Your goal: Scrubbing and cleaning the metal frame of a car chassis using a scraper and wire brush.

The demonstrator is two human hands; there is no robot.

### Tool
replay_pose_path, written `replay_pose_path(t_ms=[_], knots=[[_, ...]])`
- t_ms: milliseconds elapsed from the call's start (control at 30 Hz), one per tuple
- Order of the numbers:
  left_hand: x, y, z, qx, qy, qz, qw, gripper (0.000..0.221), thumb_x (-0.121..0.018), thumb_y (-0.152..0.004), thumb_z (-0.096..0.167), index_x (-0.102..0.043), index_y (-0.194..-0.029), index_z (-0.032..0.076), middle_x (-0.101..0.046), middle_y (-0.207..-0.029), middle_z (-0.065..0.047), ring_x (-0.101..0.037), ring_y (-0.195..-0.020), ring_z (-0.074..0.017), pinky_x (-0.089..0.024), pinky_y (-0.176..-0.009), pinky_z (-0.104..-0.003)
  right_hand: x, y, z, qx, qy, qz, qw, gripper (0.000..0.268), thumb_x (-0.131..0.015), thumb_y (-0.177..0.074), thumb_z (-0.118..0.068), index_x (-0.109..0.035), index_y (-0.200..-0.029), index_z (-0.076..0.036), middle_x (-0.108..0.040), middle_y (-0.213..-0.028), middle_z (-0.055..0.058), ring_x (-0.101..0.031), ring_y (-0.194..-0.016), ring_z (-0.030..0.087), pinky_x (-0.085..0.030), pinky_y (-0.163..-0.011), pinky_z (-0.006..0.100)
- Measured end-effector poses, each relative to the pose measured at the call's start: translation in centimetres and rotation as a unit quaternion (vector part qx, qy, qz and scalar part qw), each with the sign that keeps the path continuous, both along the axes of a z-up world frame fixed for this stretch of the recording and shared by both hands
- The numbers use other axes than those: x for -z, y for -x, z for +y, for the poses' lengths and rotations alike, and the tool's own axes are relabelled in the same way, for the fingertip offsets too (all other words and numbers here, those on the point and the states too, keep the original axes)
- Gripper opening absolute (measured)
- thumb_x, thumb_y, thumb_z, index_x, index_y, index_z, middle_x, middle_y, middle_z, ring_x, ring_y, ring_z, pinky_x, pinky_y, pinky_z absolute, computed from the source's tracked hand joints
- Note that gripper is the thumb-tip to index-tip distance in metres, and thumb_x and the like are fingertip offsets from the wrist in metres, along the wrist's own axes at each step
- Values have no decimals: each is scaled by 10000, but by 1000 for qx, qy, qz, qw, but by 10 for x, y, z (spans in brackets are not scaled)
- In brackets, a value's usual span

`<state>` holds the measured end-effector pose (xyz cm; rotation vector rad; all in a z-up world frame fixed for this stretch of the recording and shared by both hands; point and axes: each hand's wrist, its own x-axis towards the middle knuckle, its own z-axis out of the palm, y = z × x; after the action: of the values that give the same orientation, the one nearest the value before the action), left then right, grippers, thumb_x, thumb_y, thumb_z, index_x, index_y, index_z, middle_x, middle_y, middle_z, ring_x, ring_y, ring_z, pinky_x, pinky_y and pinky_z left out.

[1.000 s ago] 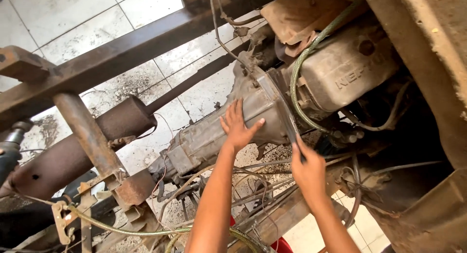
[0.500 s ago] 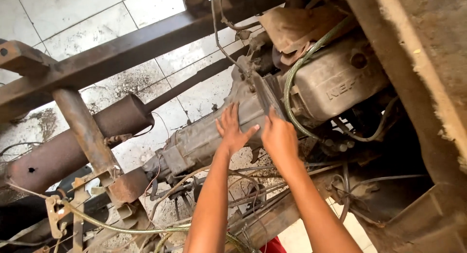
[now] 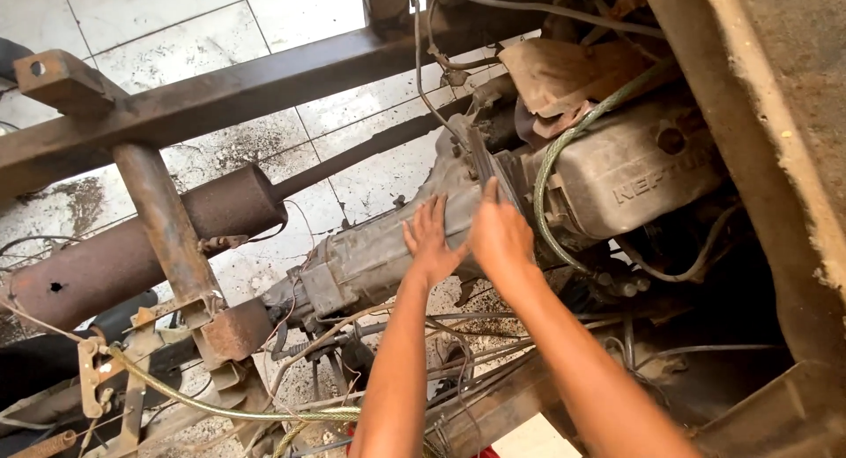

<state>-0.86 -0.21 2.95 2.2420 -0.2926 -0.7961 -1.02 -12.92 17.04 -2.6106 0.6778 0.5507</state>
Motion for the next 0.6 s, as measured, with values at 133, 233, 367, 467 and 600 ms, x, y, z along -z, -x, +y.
replay_pose_path(t_ms=[133,233,367,467,600], knots=[[-7,-1,1,10,-12,6,1000,1163,-760,-787,556,-71,-1649,189,-73,-1726,-112,64,-1596,-296,176,-1220,-536,-31,-24,6,-83,65,134,985,804,-558,-895,-34,-188,-1599,82,-670,-946,320,-748,-776,380,-644,-611,418],[-37,-10,2,-2,-7,82,997,1158,-750,-820,601,-15,-1628,216,9,-1724,-94,125,-1577,-286,188,-1217,-529,-11,4,-20,-84,71,204,973,469,-436,-1089,-102,-332,-1516,62,-711,-926,265,-753,-817,374,-614,-691,451],[-53,-16,15,-5,1,85,996,1176,-672,-807,630,26,-1648,192,11,-1719,-94,100,-1573,-274,177,-1216,-524,-60,-47,5,-108,88,218,966,397,-385,-1119,-140,-450,-1465,44,-730,-948,267,-757,-848,382,-599,-755,484],[-50,-23,40,58,-47,46,996,963,-468,-911,703,-116,-1645,188,-145,-1702,-108,-51,-1583,-291,32,-1270,-504,-21,-86,-8,-139,95,212,963,399,-501,-983,-97,-575,-1367,-18,-743,-1041,268,-760,-948,382,-609,-820,481],[-6,-41,99,36,-73,6,997,738,-296,-1024,622,-282,-1600,160,-217,-1671,-169,-158,-1553,-338,-110,-1252,-501,18,-115,-52,-185,93,143,968,340,-595,-965,-221,-764,-1173,-12,-725,-1109,268,-701,-1051,438,-569,-892,498]])
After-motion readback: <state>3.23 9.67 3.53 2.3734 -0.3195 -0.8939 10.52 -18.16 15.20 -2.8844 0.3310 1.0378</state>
